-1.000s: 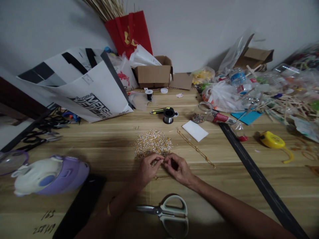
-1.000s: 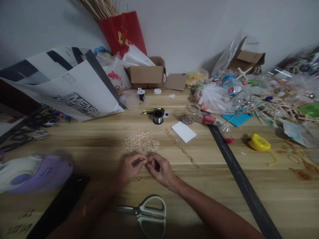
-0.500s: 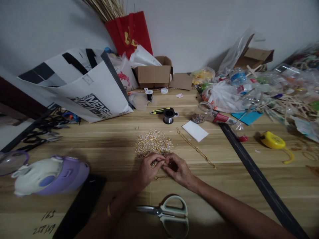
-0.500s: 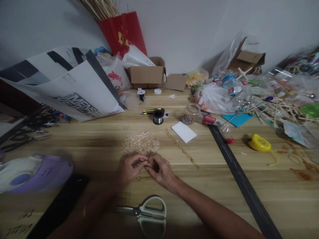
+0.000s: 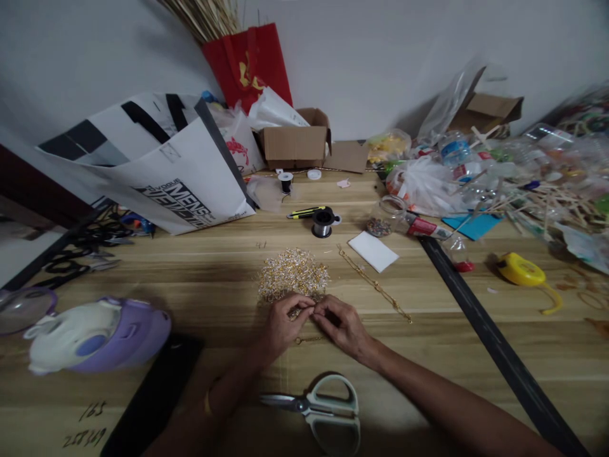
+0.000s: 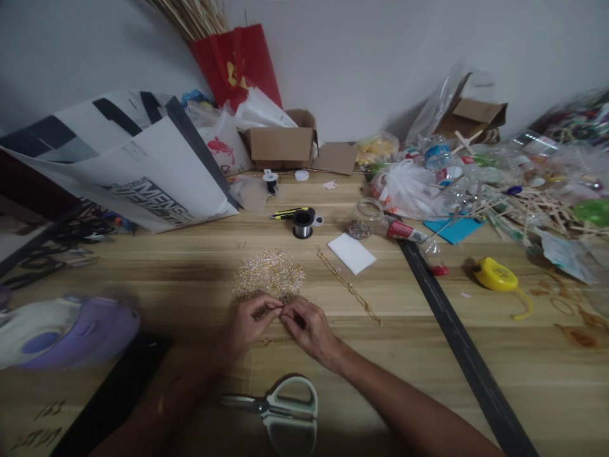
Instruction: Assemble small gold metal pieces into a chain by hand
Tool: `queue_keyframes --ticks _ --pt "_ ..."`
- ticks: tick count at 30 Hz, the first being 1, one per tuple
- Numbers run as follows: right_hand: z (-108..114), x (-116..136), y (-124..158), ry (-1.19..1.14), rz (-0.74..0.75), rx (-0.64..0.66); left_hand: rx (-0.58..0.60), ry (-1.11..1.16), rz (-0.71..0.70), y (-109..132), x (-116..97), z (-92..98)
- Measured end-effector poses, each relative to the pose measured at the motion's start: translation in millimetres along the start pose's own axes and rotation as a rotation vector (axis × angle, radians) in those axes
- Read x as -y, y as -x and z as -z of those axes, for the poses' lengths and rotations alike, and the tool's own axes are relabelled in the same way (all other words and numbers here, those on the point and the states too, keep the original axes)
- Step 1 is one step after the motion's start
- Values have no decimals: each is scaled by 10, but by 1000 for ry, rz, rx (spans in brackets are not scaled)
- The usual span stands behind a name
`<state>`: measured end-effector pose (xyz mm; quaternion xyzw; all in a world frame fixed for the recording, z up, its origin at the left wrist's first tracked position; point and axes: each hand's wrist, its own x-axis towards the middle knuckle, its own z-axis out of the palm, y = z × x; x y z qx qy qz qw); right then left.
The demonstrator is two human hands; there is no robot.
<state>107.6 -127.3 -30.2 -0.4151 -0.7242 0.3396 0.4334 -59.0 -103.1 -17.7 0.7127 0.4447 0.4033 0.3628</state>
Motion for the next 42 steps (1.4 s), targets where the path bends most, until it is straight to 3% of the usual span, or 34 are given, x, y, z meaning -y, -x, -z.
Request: queue_keyframes --ticks 42 --pt "-1 -32 1 5 42 -35 8 -62 -27 3 -6 15"
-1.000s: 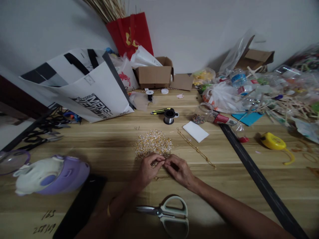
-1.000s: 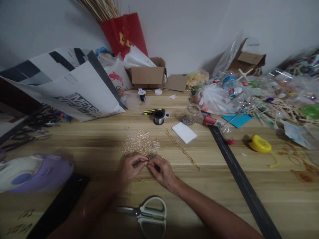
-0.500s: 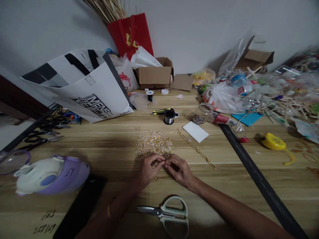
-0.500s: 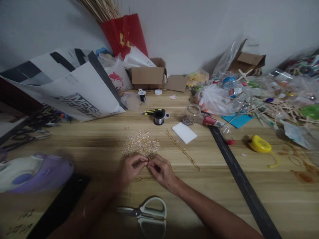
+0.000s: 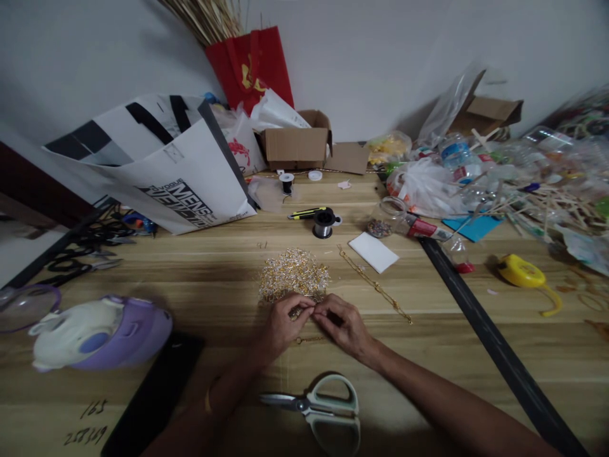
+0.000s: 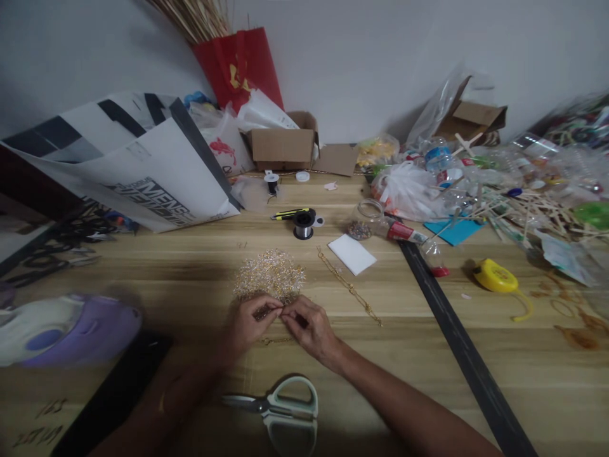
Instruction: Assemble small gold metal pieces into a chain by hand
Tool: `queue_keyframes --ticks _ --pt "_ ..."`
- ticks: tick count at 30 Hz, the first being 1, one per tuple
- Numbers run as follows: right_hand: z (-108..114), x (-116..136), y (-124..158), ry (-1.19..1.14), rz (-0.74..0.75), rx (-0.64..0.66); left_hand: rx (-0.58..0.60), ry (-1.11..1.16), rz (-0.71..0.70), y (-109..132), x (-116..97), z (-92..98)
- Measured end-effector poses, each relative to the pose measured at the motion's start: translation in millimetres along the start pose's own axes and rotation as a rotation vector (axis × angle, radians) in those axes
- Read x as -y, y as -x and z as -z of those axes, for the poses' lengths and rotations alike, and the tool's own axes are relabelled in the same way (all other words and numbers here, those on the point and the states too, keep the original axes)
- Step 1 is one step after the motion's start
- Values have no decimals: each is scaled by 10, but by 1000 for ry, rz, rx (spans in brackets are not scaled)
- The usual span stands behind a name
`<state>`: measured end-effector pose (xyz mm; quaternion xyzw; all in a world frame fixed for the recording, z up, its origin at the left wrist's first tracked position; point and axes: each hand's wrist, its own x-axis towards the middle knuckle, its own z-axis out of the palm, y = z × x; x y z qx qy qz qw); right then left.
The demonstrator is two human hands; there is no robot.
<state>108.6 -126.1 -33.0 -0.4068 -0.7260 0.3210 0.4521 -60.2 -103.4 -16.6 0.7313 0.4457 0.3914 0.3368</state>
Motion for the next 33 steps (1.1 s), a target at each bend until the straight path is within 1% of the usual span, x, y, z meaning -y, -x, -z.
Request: queue_keyframes --ticks 7,14,20,23,26,29,33 --pt "10 14 -5 17 -25 -1 -5 -1 -2 -5 -37 10" --pt "9 26 -1 24 -49 6 1 -8 2 -2 -7 3" --pt "22 40 2 45 -50 -1 -33 -19 27 -21 -3 47" --pt "41 51 14 74 -14 6 -71 -9 18 -33 4 76" --pt "71 57 35 152 70 24 -102 3 21 -47 31 94" --pt "105 44 54 253 148 27 -111 4 39 -59 58 106" --pt "134 -2 62 325 181 33 -109 -1 43 -69 69 121"
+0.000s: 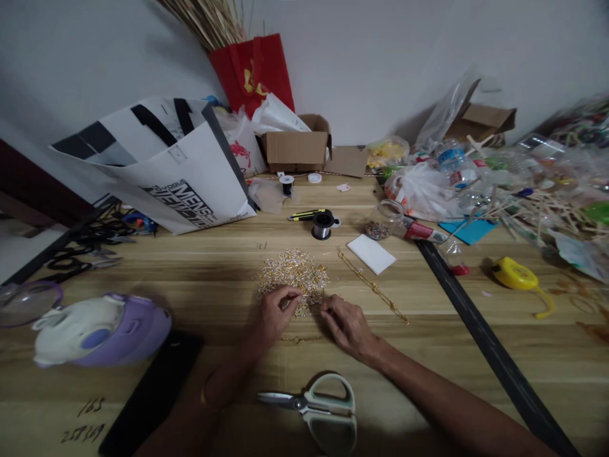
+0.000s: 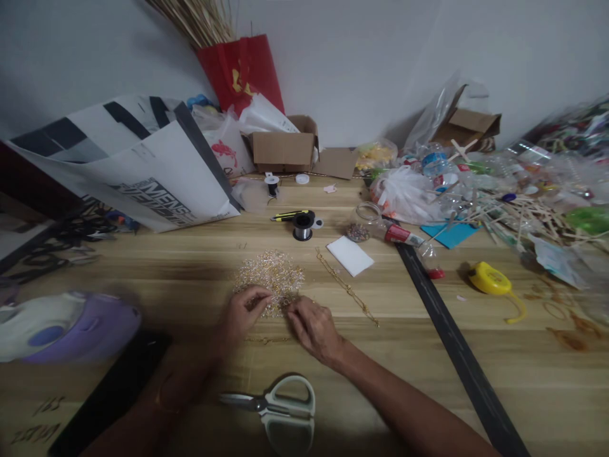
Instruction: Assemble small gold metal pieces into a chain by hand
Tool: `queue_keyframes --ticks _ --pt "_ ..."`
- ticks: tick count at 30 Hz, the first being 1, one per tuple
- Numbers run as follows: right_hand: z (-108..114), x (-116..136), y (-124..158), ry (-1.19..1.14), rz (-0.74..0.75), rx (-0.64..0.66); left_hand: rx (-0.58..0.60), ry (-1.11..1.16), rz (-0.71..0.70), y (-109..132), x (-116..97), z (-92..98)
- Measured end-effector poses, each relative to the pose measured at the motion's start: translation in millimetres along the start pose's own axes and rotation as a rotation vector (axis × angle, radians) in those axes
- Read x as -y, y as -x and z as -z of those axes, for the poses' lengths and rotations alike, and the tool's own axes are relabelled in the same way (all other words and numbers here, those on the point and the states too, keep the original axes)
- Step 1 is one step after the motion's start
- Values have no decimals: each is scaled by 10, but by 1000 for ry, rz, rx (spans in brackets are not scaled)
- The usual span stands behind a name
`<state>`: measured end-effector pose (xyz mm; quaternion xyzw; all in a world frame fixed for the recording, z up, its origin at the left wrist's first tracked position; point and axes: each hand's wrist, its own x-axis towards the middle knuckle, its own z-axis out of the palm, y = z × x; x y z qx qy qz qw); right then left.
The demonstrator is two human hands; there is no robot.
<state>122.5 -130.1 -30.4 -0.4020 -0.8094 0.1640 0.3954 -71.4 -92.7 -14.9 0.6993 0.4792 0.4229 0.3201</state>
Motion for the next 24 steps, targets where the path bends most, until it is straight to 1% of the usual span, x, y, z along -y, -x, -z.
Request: queue_keyframes --ticks 7,12,17,19,21,24 --pt "40 -5 11 92 89 -10 -14 -13 8 -2 22 19" --pt "133 51 -9 93 188 -66 -15 -24 6 -2 24 33" --pt "241 94 -55 109 249 -94 -3 -29 11 -10 -1 56" --pt "257 96 -69 148 251 -94 6 -27 13 -16 -1 64" --pt "248 92 -78 213 226 -57 14 -28 13 -21 10 68" --pt "207 81 -86 312 191 66 15 -25 12 -24 46 64"
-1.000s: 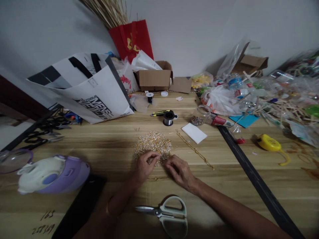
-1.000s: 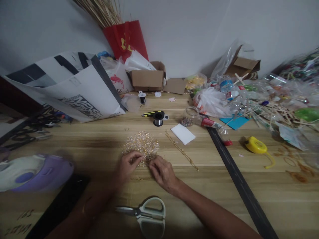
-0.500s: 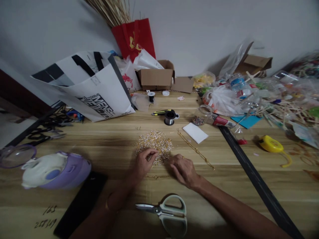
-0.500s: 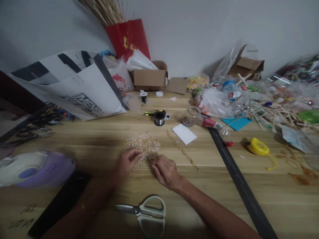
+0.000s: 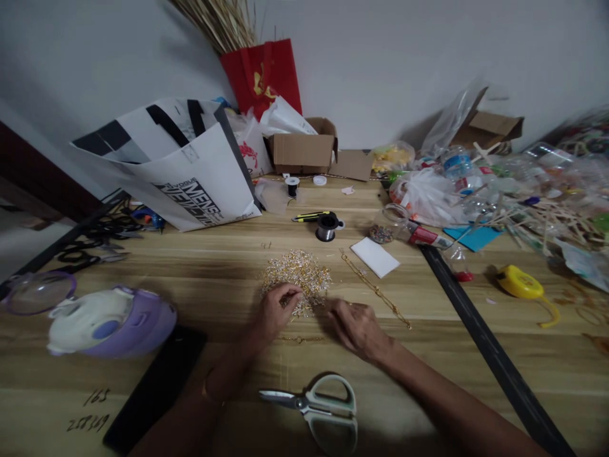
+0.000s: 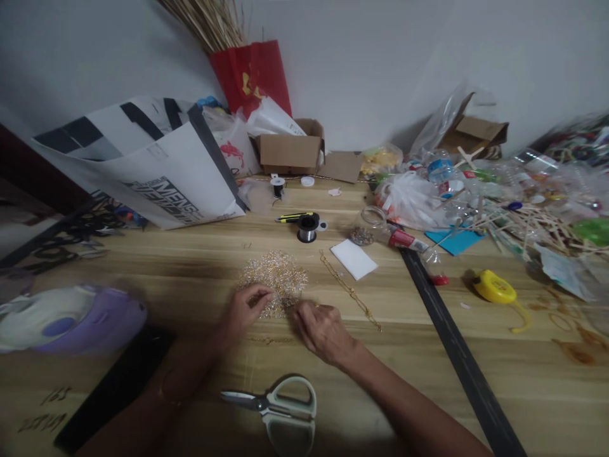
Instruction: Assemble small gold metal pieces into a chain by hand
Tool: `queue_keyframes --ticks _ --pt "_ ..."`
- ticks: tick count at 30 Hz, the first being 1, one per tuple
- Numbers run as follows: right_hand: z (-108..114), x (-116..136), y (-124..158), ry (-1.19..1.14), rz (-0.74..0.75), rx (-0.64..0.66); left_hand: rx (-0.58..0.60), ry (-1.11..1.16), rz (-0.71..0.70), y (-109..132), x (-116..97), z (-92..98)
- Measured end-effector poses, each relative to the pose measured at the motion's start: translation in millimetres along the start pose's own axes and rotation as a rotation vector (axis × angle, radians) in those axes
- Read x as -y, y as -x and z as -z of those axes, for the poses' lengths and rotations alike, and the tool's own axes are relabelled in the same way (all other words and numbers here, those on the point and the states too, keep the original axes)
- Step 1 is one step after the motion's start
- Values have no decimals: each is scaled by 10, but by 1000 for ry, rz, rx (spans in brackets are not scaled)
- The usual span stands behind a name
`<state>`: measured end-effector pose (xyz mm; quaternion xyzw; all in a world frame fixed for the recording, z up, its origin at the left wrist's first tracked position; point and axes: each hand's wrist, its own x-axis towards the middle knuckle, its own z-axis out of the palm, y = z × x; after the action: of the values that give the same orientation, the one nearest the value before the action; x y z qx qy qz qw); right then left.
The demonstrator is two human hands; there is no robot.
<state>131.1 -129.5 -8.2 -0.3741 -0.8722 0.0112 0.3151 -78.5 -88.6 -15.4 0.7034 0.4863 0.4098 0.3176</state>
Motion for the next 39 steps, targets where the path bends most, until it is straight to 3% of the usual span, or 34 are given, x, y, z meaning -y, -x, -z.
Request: queue_keyframes --ticks 4,11,16,24,28,39 --pt "-47 -1 -1 38 9 106 -9 21 2 2 48 -14" --pt "-134 -30 33 -210 -136 4 39 -4 9 -11 65 17" --pt "-197 -37 18 -433 -213 -37 135 -108 -105 -60 60 87" --pt "-267 -73 34 -452 -250 -39 369 -357 -323 -55 5 184" --pt "-256 -68 29 -437 -240 -25 430 -518 -377 -28 -52 167" --pt "-275 -82 44 -427 -234 -33 369 -481 -337 -45 25 167"
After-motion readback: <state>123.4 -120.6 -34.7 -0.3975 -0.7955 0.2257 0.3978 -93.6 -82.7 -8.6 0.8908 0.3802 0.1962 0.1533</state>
